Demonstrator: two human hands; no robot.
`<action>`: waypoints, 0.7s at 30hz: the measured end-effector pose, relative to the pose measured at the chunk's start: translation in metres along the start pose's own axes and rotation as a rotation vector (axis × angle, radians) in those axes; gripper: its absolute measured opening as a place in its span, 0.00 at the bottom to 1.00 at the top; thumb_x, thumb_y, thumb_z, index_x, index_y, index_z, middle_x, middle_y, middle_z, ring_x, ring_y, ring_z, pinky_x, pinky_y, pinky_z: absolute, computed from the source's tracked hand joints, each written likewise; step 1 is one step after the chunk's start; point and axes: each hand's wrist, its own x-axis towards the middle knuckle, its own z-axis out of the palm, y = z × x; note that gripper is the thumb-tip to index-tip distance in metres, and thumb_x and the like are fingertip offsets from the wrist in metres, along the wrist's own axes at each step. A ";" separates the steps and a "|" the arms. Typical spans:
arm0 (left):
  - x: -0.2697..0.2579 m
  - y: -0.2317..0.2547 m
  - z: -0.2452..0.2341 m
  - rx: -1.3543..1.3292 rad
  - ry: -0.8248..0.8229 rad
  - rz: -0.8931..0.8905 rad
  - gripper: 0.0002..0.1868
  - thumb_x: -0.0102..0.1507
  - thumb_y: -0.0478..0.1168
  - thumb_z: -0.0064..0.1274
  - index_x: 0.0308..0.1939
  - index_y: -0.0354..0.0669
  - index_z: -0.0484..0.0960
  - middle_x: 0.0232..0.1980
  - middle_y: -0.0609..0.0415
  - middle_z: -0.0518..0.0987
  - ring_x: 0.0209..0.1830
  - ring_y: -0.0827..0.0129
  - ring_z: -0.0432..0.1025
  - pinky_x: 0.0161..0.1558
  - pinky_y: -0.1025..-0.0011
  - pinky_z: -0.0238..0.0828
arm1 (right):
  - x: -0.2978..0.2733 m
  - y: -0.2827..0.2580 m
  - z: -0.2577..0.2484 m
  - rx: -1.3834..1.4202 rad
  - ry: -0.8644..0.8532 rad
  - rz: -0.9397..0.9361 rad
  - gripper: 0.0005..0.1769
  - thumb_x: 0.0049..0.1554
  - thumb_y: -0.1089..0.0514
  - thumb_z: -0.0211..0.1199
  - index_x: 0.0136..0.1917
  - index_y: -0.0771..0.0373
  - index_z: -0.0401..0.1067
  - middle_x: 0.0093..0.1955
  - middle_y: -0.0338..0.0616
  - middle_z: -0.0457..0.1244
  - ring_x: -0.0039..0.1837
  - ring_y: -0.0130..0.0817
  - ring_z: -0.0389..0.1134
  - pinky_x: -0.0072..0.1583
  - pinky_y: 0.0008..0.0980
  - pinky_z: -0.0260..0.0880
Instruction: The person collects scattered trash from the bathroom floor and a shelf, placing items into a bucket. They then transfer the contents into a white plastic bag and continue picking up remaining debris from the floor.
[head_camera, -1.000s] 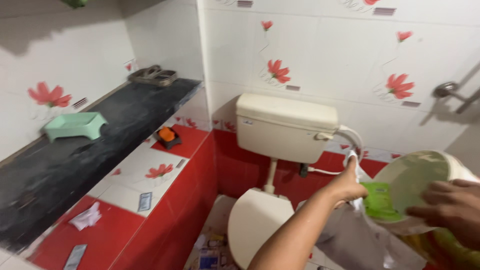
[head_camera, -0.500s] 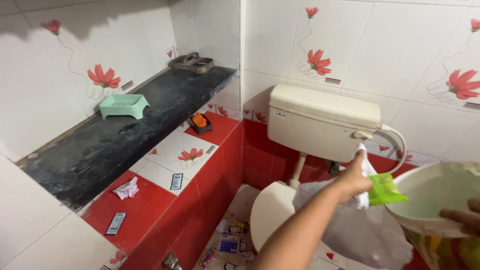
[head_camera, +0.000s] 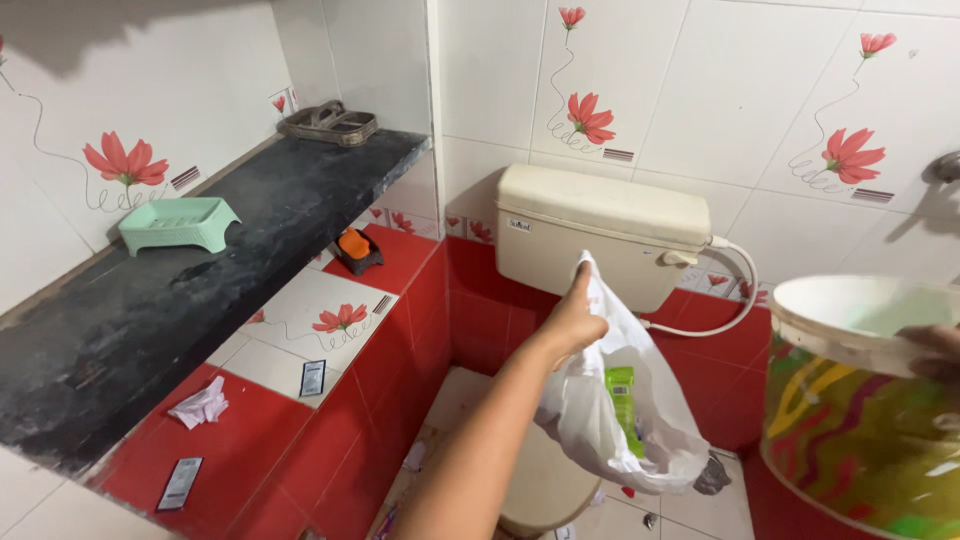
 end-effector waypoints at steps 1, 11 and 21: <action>-0.002 0.001 -0.006 0.002 -0.001 -0.016 0.59 0.48 0.25 0.44 0.82 0.49 0.39 0.81 0.35 0.52 0.79 0.52 0.54 0.69 0.69 0.57 | -0.012 -0.015 -0.011 0.032 -0.004 0.041 0.22 0.53 0.48 0.67 0.62 0.42 0.77 0.55 0.35 0.72 0.56 0.30 0.76 0.59 0.31 0.78; -0.028 -0.011 -0.101 0.286 0.143 -0.151 0.56 0.53 0.27 0.45 0.83 0.53 0.39 0.80 0.36 0.57 0.79 0.52 0.59 0.73 0.66 0.56 | -0.022 -0.200 0.076 0.414 -0.428 0.094 0.20 0.60 0.43 0.62 0.64 0.44 0.77 0.56 0.38 0.75 0.59 0.35 0.77 0.63 0.37 0.76; -0.084 -0.031 -0.154 0.290 0.242 -0.172 0.55 0.56 0.25 0.50 0.81 0.55 0.39 0.80 0.40 0.56 0.77 0.58 0.60 0.68 0.67 0.59 | -0.001 -0.405 0.269 0.752 -0.209 -0.136 0.13 0.54 0.51 0.66 0.52 0.52 0.82 0.50 0.51 0.71 0.55 0.49 0.73 0.59 0.44 0.74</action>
